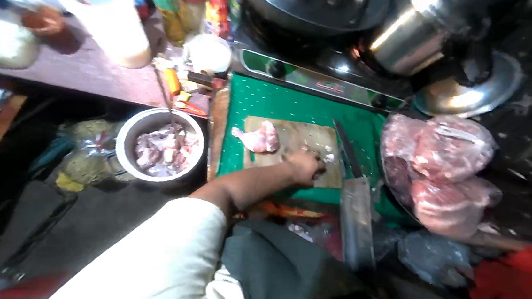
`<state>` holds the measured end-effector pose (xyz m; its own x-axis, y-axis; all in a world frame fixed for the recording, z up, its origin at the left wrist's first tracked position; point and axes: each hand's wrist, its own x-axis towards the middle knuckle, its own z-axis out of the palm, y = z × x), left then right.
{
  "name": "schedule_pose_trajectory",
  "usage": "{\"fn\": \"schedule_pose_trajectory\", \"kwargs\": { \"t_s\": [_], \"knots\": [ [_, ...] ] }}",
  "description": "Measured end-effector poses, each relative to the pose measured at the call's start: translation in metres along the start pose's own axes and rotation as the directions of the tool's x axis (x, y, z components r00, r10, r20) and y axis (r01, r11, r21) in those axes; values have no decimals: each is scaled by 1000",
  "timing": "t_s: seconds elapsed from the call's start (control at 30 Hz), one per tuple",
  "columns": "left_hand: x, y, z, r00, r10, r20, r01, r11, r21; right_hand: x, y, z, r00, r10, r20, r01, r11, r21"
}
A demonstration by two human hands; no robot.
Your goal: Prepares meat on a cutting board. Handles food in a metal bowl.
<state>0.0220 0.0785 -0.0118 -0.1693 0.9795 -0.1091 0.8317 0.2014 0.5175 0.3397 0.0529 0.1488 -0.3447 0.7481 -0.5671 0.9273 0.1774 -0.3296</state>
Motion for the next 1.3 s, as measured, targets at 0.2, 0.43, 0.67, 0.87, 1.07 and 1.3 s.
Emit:
{"fn": "schedule_pose_trajectory", "kwargs": {
  "t_s": [0.2, 0.43, 0.67, 0.87, 1.07, 1.3],
  "knots": [
    [-103, -20, -38, 987, -73, -140, 53, 988, -147, 13, -41, 2, 998, -49, -43, 48, 999, -25],
    [-282, -113, -75, 630, -657, -415, 683, 722, -106, 47, -23, 13, 959, -278, -49, 271, 956, -112],
    [-237, -94, -69, 755, -488, -438, 499, 861, -100, 56, -11, 24, 925, -371, -76, 370, 929, -30],
    [-115, -91, -57, 968, -179, -176, 184, 983, 11, 41, -8, 28, 974, -222, -42, 222, 975, 18],
    [-64, -54, -102, 907, -327, -264, 204, 891, -405, 23, -15, 22, 991, -121, -61, 123, 992, 22],
    [-40, -29, -41, 993, 116, 30, -119, 983, 137, 45, -26, 48, 990, -85, -112, 121, 921, 370]
  ]
}}
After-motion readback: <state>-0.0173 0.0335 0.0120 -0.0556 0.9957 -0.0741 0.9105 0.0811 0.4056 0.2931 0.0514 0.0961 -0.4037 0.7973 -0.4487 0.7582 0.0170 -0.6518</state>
